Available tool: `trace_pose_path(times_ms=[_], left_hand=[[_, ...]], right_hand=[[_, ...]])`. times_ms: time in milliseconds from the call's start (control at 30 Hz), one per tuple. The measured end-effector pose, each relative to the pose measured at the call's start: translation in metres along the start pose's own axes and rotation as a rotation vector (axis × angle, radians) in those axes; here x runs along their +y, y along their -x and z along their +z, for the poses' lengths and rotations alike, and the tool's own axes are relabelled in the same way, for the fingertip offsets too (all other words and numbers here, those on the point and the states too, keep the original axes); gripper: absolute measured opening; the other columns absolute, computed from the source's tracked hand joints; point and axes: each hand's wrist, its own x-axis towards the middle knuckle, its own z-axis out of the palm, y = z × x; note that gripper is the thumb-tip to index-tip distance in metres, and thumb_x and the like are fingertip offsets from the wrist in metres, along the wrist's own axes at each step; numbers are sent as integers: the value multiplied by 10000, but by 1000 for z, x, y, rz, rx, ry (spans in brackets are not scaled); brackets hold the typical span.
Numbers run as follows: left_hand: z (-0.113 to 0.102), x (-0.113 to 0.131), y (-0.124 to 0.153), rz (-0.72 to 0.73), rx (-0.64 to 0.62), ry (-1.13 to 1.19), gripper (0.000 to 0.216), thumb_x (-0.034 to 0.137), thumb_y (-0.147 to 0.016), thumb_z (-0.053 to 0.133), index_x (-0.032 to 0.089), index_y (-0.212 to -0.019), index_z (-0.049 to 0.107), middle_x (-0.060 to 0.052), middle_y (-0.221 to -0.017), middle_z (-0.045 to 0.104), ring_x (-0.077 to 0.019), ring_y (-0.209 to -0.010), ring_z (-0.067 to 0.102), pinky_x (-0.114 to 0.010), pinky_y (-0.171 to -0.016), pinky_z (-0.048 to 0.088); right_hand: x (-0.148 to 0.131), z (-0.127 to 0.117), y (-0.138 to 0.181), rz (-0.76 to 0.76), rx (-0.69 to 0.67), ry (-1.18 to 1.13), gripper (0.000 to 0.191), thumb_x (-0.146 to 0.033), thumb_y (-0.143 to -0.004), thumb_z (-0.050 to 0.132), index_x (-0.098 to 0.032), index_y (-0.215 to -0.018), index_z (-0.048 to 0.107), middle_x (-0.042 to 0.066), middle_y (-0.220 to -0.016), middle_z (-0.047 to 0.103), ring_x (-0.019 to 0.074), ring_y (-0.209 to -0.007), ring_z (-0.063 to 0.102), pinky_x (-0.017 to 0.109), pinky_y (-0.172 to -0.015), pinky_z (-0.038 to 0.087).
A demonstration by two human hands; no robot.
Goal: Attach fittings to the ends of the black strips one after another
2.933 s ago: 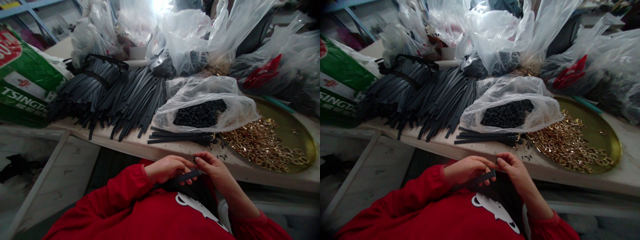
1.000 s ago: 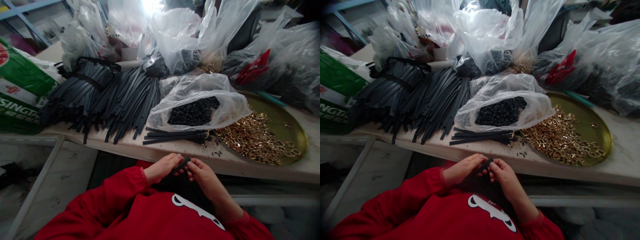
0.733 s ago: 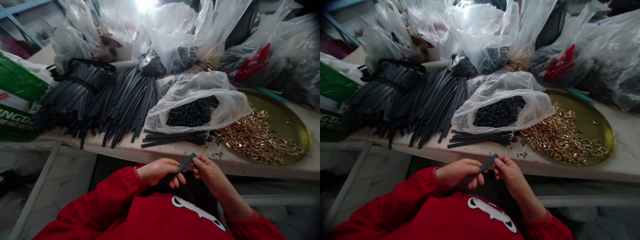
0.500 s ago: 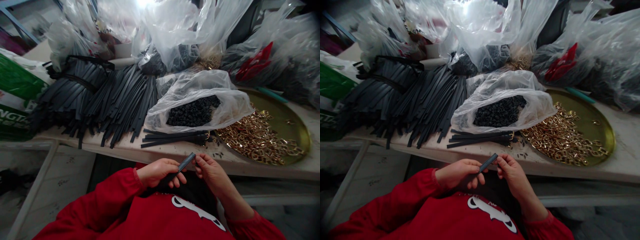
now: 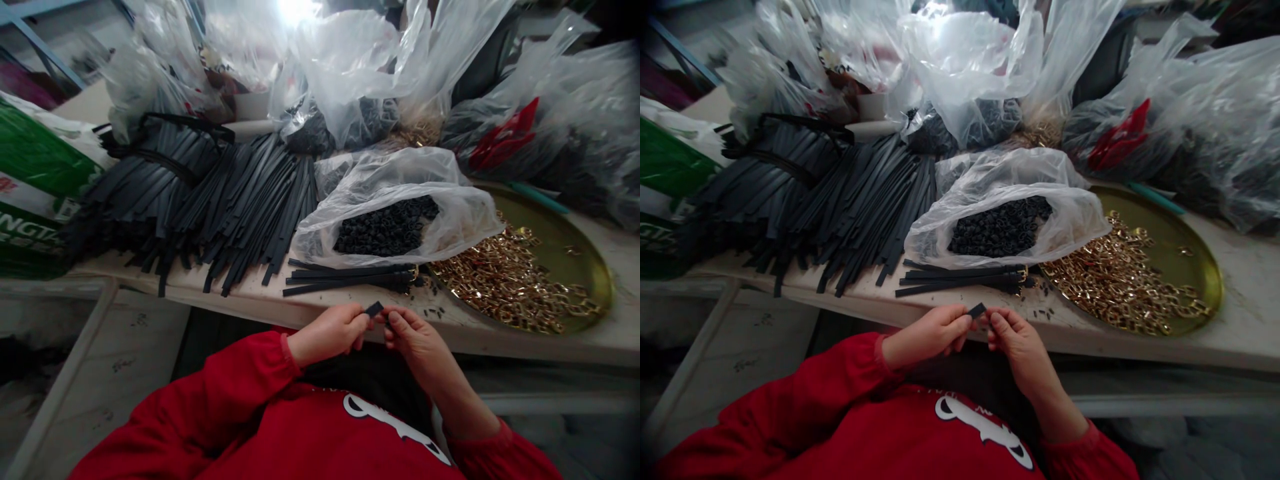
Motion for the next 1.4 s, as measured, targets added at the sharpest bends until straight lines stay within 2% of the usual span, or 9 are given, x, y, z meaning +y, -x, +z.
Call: trace_pose_path(times_ms=[100, 200, 500, 700, 933, 1100, 1200, 1300, 1400], left_hand=[[-4, 4, 1, 62, 64, -187, 241, 295, -863, 310, 165, -730, 463, 35, -522, 452, -87, -470, 417, -197, -461, 299], [-1, 5, 4, 131, 114, -313, 237, 285, -862, 332, 166, -721, 481, 29, -540, 465, -99, -508, 427, -213, -489, 280], [12, 4, 10, 203, 174, -488, 268, 245, -846, 357, 162, -668, 539, 3, -583, 532, -113, -533, 453, -229, -502, 260], [16, 5, 20, 242, 107, -644, 287, 273, -848, 373, 158, -716, 600, -34, -680, 619, -142, -622, 528, -231, -544, 286], [24, 17, 30, 159, 13, -560, 299, 291, -831, 390, 167, -755, 651, -3, -612, 586, -121, -551, 484, -218, -487, 259], [34, 18, 27, 222, 22, -513, 325, 289, -857, 343, 182, -770, 638, -6, -755, 633, -139, -694, 544, -213, -620, 337], [33, 20, 26, 211, 6, -522, 328, 326, -868, 325, 179, -790, 608, -2, -704, 603, -131, -639, 523, -215, -576, 331], [28, 25, 26, 117, -28, -507, 323, 366, -862, 331, 169, -770, 569, 17, -593, 529, -111, -523, 450, -215, -480, 278], [22, 31, 25, 178, 0, -486, 329, 352, -868, 322, 172, -750, 570, 13, -633, 529, -112, -585, 461, -211, -535, 314]], right_hand=[[-6, -1, 4, 35, 3, -126, 364, -390, -711, 648, -234, -1033, 580, 5, -960, 604, 53, -684, 520, 152, -619, 471], [-6, -1, 7, 32, -13, -144, 417, -365, -686, 677, -255, -1075, 572, 1, -920, 619, 68, -725, 555, 179, -706, 483], [7, -2, 18, -101, 45, 158, 437, -417, -669, 674, -205, -1035, 562, 20, -803, 638, 131, -718, 579, 271, -718, 454], [13, -5, 27, -152, -23, 247, 378, -421, -709, 635, -197, -1007, 573, 3, -716, 622, 116, -671, 562, 256, -686, 429], [8, -4, 45, -119, -102, 153, 363, -406, -699, 645, -169, -967, 586, -21, -609, 580, 86, -605, 520, 222, -626, 393], [1, -6, 48, -210, -172, 182, 317, -385, -700, 643, -144, -900, 598, -24, -615, 552, 80, -586, 500, 226, -608, 389], [-7, -13, 46, -254, -151, 203, 334, -388, -692, 652, -139, -906, 592, -19, -624, 560, 81, -584, 510, 222, -595, 392], [-13, -17, 45, -194, -74, 116, 388, -404, -681, 665, -146, -944, 545, -21, -593, 576, 78, -564, 517, 210, -579, 384], [-11, -13, 41, -174, -111, 6, 388, -390, -657, 691, -140, -901, 522, -23, -578, 574, 75, -542, 514, 204, -565, 376]])
